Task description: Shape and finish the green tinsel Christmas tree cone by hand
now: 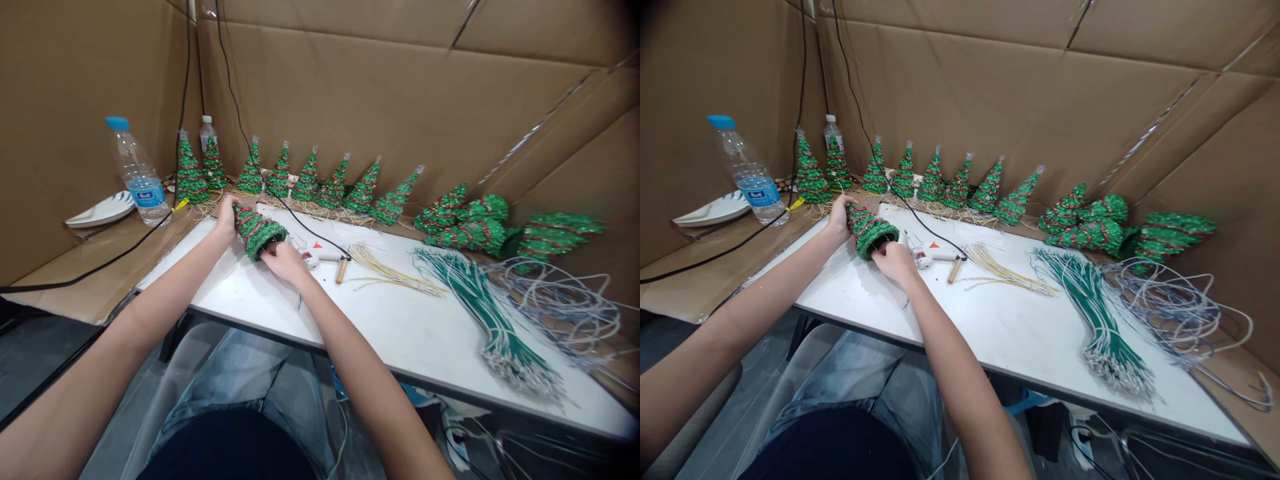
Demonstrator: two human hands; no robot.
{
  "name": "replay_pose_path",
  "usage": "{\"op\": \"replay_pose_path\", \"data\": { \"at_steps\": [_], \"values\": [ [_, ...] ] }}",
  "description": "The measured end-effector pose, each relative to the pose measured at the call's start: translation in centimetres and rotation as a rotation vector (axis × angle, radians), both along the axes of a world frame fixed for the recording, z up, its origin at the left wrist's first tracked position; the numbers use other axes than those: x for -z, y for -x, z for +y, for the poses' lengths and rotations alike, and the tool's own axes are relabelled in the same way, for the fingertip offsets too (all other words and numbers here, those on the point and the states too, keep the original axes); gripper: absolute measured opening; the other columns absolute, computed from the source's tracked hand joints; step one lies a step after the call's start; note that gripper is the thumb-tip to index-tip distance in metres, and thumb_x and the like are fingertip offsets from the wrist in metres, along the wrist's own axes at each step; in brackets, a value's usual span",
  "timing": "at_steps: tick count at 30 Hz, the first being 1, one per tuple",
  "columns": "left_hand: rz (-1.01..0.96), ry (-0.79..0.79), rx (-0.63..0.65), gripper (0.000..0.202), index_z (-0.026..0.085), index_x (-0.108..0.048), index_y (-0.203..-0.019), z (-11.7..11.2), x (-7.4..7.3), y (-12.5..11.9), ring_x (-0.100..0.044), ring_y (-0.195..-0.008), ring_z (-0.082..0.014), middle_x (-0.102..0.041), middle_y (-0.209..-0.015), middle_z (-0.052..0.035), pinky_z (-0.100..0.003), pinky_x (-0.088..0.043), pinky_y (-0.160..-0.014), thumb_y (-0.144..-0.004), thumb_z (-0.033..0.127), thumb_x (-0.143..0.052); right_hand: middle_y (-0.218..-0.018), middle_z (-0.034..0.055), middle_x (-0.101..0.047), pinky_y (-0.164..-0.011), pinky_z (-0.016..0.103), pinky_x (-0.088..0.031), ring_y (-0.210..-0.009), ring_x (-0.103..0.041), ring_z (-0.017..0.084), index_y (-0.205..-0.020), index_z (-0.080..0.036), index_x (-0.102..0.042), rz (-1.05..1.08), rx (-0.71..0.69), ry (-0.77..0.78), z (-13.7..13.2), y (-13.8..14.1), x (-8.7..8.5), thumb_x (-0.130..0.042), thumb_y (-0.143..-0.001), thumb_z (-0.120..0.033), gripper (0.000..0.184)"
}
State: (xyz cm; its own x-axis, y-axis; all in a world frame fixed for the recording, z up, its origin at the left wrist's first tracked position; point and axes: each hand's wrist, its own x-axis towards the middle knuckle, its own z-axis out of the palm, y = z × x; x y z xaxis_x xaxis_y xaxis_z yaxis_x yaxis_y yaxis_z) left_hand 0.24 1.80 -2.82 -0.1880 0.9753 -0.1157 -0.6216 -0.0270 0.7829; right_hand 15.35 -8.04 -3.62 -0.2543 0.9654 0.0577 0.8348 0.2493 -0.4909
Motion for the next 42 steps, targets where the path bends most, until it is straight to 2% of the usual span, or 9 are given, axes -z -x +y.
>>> {"op": "replay_pose_path", "data": {
  "at_steps": [15, 23, 29, 42],
  "values": [
    [-0.023, 0.021, 0.034, 0.018, 0.020, -0.046, -0.062, -0.25, -0.12, -0.04, -0.047, -0.038, -0.0128, -0.051, -0.049, 0.0024, -0.024, -0.038, -0.039, -0.073, 0.029, -0.057, -0.088, 0.0100, -0.072, -0.065, 0.029, -0.041, -0.079, -0.063, 0.022, -0.082, -0.019, -0.072, -0.027, -0.021, -0.025, -0.17, -0.06, -0.12, -0.046, -0.086, -0.035, 0.031],
    [0.003, 0.021, 0.057, 0.014, 0.020, -0.048, -0.061, 0.03, 0.19, 0.00, -0.054, -0.044, -0.0163, -0.054, -0.051, 0.0007, -0.027, -0.045, -0.045, -0.071, 0.026, -0.056, -0.088, 0.0096, -0.072, -0.064, 0.029, -0.040, -0.079, -0.063, 0.023, -0.082, -0.019, -0.071, -0.061, -0.020, -0.024, -0.34, 0.05, -0.25, -0.044, -0.086, -0.036, 0.032],
    [0.018, 0.039, 0.037, 0.015, 0.021, -0.046, -0.061, -0.07, 0.22, -0.05, -0.048, -0.038, -0.0130, -0.050, -0.047, 0.0028, -0.024, -0.039, -0.039, -0.070, 0.026, -0.057, -0.089, 0.0095, -0.073, -0.063, 0.028, -0.039, -0.081, -0.065, 0.022, -0.083, -0.020, -0.072, -0.061, -0.018, -0.034, -0.42, 0.03, -0.25, -0.044, -0.087, -0.037, 0.033],
    [0.024, 0.058, 0.016, 0.013, 0.021, -0.047, -0.062, -0.02, 0.34, -0.01, -0.047, -0.037, -0.0124, -0.049, -0.046, 0.0036, -0.023, -0.036, -0.037, -0.069, 0.025, -0.057, -0.091, 0.0096, -0.073, -0.065, 0.027, -0.040, -0.085, -0.065, 0.022, -0.084, -0.020, -0.072, -0.086, -0.018, -0.033, -0.36, 0.01, -0.21, -0.044, -0.087, -0.037, 0.033]
  ]
}}
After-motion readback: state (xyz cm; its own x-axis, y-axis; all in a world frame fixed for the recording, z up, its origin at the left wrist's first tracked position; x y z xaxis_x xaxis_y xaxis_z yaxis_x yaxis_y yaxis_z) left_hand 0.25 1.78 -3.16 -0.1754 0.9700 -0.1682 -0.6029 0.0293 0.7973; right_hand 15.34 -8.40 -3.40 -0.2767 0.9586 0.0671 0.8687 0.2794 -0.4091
